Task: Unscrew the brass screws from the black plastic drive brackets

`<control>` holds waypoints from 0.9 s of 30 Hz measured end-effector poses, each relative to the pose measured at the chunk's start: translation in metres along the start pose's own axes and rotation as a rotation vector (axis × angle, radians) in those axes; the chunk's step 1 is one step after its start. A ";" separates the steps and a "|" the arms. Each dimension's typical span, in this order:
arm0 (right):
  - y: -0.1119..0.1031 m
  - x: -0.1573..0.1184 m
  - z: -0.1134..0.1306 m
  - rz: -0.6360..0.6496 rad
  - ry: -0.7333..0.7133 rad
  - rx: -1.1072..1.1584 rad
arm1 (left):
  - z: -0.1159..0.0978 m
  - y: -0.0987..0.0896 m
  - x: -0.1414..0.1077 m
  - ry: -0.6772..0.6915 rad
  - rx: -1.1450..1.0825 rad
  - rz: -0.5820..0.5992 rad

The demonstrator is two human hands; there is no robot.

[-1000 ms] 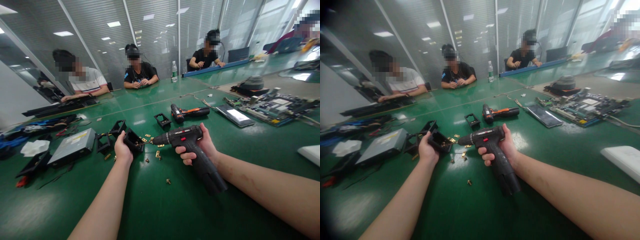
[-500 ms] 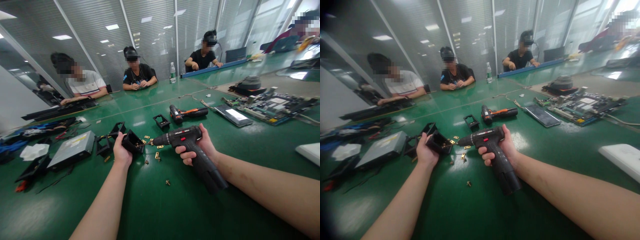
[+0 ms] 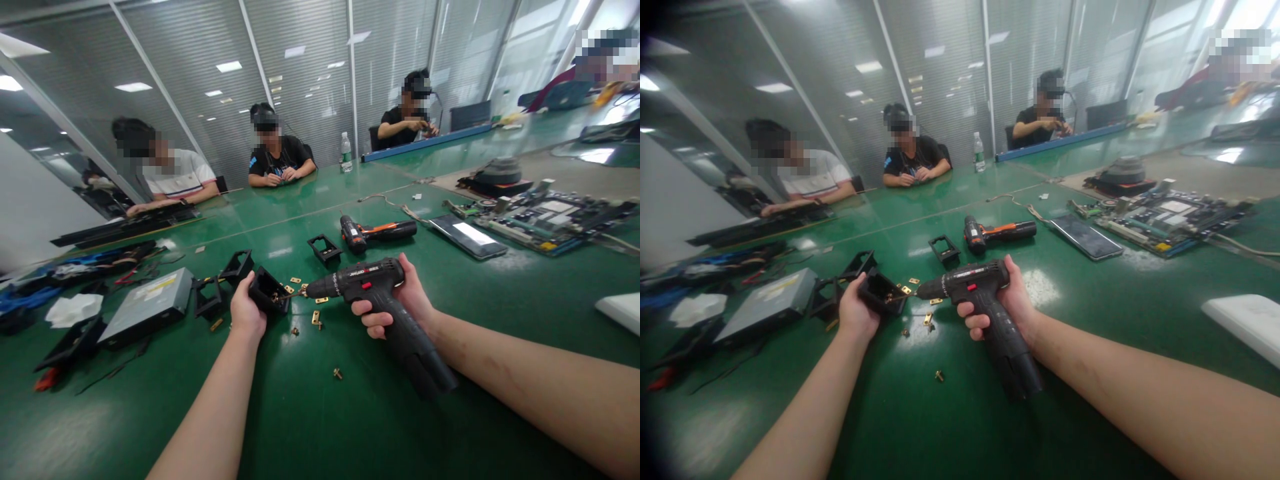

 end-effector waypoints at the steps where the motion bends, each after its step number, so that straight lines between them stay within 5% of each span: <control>1: 0.000 0.000 0.000 0.000 0.003 0.002 | 0.003 -0.001 0.001 -0.046 -0.028 -0.028; 16: -0.005 0.001 -0.002 -0.011 0.005 0.026 | 0.007 -0.007 0.003 -0.057 -0.032 -0.095; 27: -0.003 0.001 -0.002 0.008 0.014 0.035 | 0.007 -0.005 0.003 -0.030 -0.008 -0.041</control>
Point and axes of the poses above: each hand's wrist, its own x-axis towards the middle knuckle, its own y-axis out of the palm, z = x × y, the point moved 5 cm from there along x, towards the middle knuckle, and after that the axes turned 5 degrees about x, right-handed, at the moved point
